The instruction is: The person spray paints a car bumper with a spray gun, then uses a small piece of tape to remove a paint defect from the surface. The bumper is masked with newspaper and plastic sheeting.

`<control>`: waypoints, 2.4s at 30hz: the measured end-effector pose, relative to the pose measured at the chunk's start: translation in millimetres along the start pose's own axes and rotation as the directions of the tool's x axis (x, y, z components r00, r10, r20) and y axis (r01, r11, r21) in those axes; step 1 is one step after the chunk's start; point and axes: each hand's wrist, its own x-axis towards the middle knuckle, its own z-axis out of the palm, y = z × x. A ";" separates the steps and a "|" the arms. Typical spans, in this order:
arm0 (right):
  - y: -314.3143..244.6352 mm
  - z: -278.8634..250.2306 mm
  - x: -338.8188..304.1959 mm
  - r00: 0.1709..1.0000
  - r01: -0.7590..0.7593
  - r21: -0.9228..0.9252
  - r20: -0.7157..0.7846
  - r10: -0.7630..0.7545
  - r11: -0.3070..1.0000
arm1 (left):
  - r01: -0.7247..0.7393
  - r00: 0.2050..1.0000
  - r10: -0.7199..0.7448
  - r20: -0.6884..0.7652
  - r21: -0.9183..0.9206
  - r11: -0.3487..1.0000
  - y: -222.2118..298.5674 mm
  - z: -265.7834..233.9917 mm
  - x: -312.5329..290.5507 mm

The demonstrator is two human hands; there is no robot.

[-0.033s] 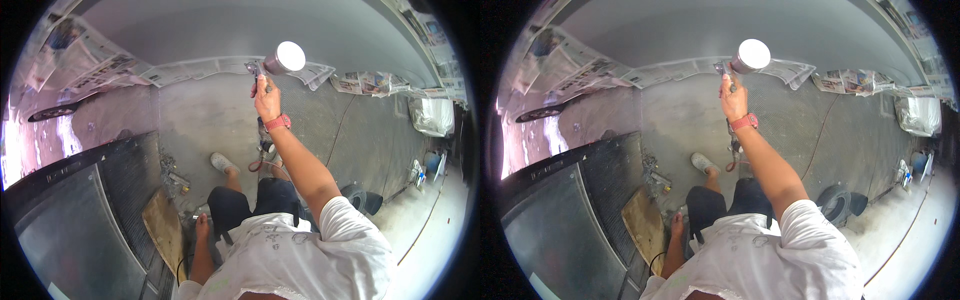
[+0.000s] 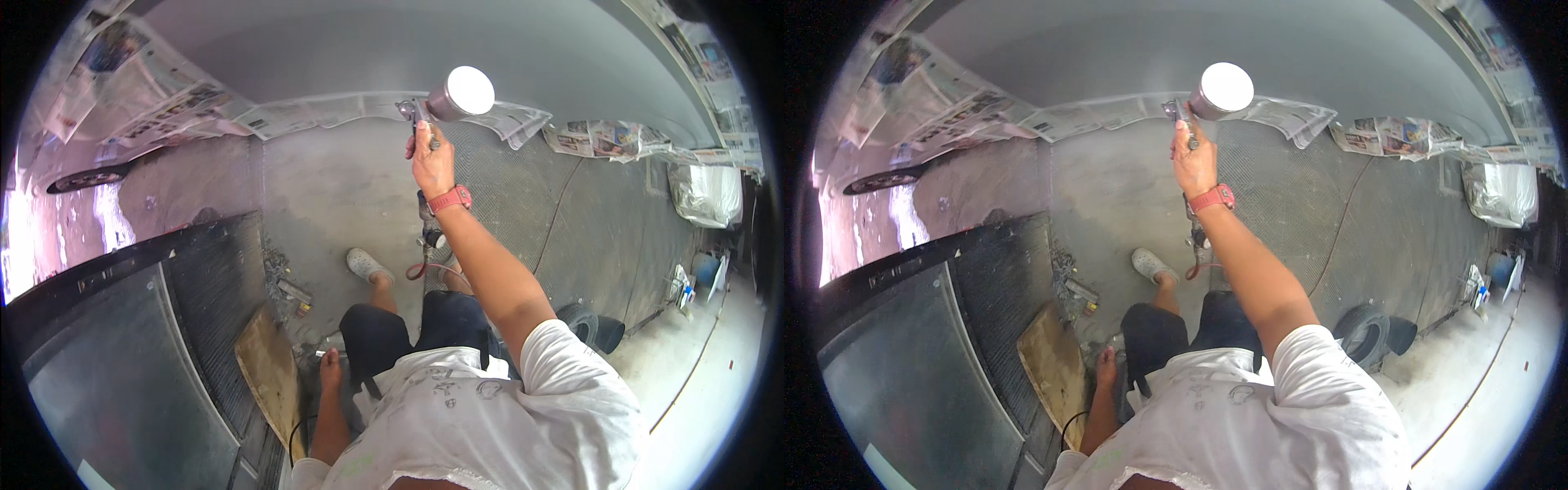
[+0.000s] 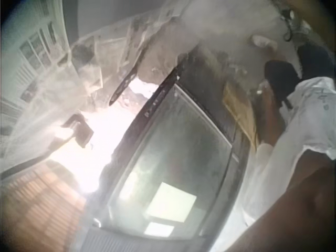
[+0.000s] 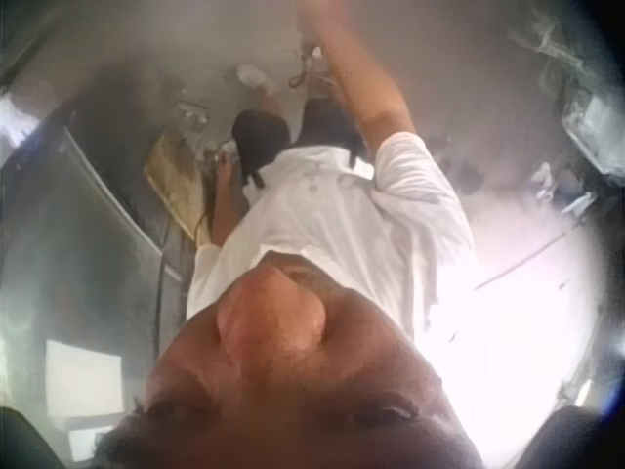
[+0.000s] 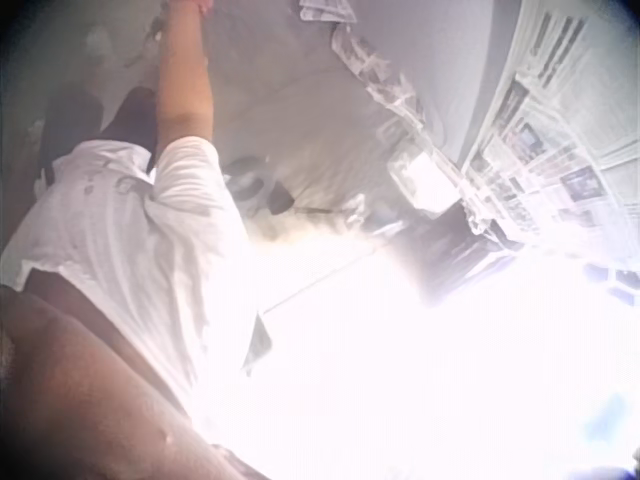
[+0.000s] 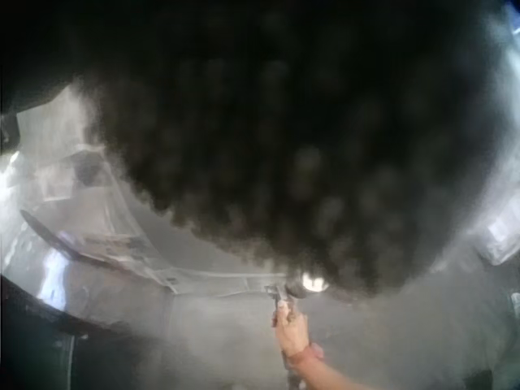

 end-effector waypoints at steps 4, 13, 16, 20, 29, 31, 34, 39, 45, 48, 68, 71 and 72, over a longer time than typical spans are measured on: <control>-15.8 78.0 -11.4 0.995 0.018 0.023 0.094 -0.020 1.000 | -0.013 1.000 0.008 -0.029 -0.181 0.983 -44.7 -7.3 23.6; -42.0 212.5 -28.2 0.962 0.133 -0.044 0.245 -0.118 0.990 | 0.020 1.000 -0.022 -0.006 -0.198 0.980 -36.5 -7.1 14.5; -63.5 242.1 -33.7 0.946 0.200 -0.090 0.278 -0.168 0.976 | 0.010 1.000 -0.015 -0.022 -0.215 0.976 -43.1 -4.2 13.3; -85.2 270.1 -30.9 0.901 0.359 -0.023 0.270 -0.340 0.933 | 0.020 0.999 -0.030 -0.040 -0.233 0.972 -48.0 -4.0 13.5; -91.8 186.4 1.9 0.936 0.283 -0.167 0.263 -0.233 0.945 | 0.024 0.999 -0.029 -0.016 -0.236 0.971 -21.1 -3.0 9.6; -71.1 137.2 11.9 0.952 0.248 -0.201 0.231 -0.200 0.948 | 0.014 1.000 -0.011 0.012 -0.222 0.975 -6.6 -0.3 9.9; -55.1 58.1 14.2 0.975 0.205 -0.203 0.134 -0.180 0.957 | -0.058 0.998 0.063 0.017 -0.241 0.969 -11.7 15.1 25.1; -38.7 -69.7 18.6 0.988 0.154 -0.274 0.015 -0.156 0.949 | -0.072 0.997 0.071 -0.012 -0.122 0.990 -9.2 37.2 46.1; 5.1 -208.3 38.9 0.985 0.091 -0.215 -0.122 -0.120 0.972 | -0.125 0.992 0.125 0.020 0.019 0.992 47.8 56.7 8.0; 16.1 -279.0 44.5 0.986 -0.073 -0.129 -0.160 0.052 0.989 | -0.097 0.995 0.097 0.008 0.107 0.989 81.2 84.1 -17.4; 94.3 -603.7 142.0 0.916 -0.116 -0.157 -0.398 0.045 0.981 | -0.138 0.989 0.121 0.086 0.225 0.965 168.3 220.5 -115.0; 103.0 -634.7 162.6 0.875 -0.123 -0.097 -0.480 0.062 0.988 | -0.232 0.973 0.218 0.081 0.266 0.936 169.1 214.2 -119.9; 108.0 -649.5 169.3 0.865 -0.130 -0.079 -0.496 0.074 0.988 | -0.230 0.973 0.217 0.079 0.280 0.932 171.0 211.5 -120.7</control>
